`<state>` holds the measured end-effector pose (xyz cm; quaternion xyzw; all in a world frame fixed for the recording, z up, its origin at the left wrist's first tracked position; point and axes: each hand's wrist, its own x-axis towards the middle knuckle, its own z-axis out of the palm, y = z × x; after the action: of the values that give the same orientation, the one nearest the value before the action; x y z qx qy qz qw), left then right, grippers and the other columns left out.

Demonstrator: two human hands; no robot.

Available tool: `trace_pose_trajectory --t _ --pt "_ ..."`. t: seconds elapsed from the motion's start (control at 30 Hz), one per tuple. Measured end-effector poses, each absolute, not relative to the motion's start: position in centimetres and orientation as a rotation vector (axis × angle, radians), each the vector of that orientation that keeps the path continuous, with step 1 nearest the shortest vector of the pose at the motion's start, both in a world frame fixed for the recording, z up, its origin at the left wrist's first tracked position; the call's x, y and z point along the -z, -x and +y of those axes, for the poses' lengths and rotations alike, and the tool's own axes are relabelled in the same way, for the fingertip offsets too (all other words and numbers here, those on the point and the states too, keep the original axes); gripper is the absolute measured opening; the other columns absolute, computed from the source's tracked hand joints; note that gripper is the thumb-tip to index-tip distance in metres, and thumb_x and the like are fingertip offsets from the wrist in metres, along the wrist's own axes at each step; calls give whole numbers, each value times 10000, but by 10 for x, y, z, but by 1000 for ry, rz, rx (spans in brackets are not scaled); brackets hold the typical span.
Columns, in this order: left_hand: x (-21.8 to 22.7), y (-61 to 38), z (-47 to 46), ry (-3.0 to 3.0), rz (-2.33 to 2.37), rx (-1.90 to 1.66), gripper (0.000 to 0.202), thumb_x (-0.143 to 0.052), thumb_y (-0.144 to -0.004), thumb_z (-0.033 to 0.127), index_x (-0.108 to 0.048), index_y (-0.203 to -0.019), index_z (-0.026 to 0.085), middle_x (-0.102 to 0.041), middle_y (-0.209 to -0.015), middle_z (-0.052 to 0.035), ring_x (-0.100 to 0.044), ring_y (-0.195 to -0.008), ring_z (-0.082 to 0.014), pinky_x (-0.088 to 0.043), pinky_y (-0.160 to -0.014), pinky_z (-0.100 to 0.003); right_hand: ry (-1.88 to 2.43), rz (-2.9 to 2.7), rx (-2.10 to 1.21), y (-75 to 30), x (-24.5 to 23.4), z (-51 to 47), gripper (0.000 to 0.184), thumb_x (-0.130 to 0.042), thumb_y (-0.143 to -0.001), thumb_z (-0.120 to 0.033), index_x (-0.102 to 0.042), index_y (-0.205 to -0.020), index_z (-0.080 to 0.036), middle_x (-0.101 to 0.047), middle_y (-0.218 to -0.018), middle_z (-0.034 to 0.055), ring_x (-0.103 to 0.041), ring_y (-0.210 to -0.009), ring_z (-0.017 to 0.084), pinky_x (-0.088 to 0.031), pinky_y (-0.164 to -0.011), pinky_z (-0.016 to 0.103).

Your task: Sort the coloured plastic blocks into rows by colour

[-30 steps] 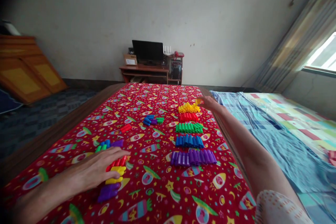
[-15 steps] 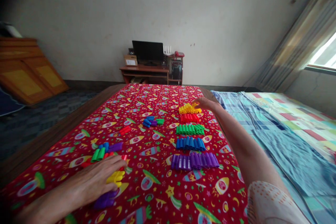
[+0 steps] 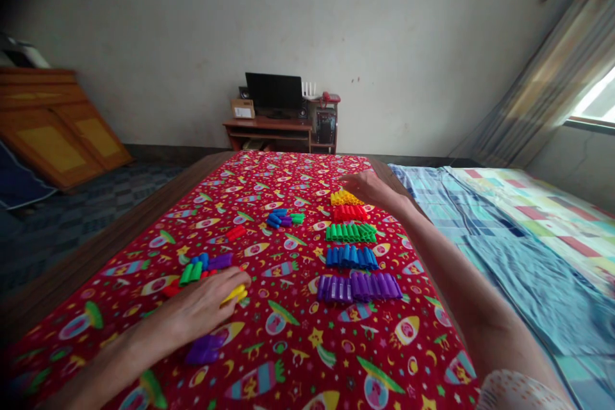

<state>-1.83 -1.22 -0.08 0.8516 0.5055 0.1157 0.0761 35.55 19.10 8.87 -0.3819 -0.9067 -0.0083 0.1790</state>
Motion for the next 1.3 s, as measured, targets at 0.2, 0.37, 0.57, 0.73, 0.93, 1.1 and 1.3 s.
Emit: trace_pose_trajectory --t 0.2,0.37,0.57,0.73,0.93,1.1,1.3 --pt "-10 -9 9 -1667 1396 -967 444 -632 -772 424 -564 -1143 191 -709 -1024 -83 -680 -986 -249 -553 -824 -336 693 -2720 -109 -270 -80 85 287 -452 -980 -269 -675 -1138 -183 -714 -798 58 -610 -642 117 -400 -588 231" --pt "-14 -26 -4 -1201 1244 -1148 523 -750 -682 506 -567 -1050 183 -708 -964 -56 -695 -890 -230 -554 -745 -306 460 -2771 -140 -224 -55 39 297 -515 -969 -299 -587 -1219 -156 -685 -975 108 -621 -790 161 -458 -644 266" --pt "-19 -32 -17 -1044 1080 -1061 504 -765 -711 489 -639 -1067 156 -728 -999 -78 -690 -926 -237 -549 -765 -296 443 -2609 -389 -220 -42 33 341 -538 -956 -339 -560 -1250 -166 -678 -1019 124 -638 -881 195 -497 -725 295" --pt "-31 -33 -20 -1339 1160 -1019 441 -560 -850 570 -699 -1051 203 -720 -1103 -74 -641 -1093 -278 -521 -883 -340 546 -2538 -555 -236 -54 37 237 -533 -959 -310 -631 -1107 -153 -688 -914 90 -627 -769 159 -472 -671 260" --pt "-25 -36 -20 -1562 1255 -937 313 -716 -735 474 -695 -868 191 -717 -765 -24 -672 -741 -212 -513 -687 -277 529 -2672 -557 -243 -57 40 198 -530 -963 -294 -640 -1025 -142 -676 -812 58 -605 -674 130 -452 -607 231" --pt "-21 -38 -18 -1085 1164 -1064 411 -764 -684 521 -686 -876 167 -714 -769 -23 -657 -697 -180 -503 -653 -263 562 -2553 -141 -234 -50 29 471 -576 -929 -356 -459 -1345 -170 -596 -1250 195 -601 -1088 262 -527 -845 407" --pt "-21 -38 -20 -1067 1142 -1009 428 -743 -711 546 -715 -896 161 -732 -867 -53 -661 -824 -202 -504 -727 -274 499 -2652 -109 -228 -53 26 246 -526 -957 -266 -579 -1173 -159 -686 -1030 127 -650 -907 205 -539 -782 330"
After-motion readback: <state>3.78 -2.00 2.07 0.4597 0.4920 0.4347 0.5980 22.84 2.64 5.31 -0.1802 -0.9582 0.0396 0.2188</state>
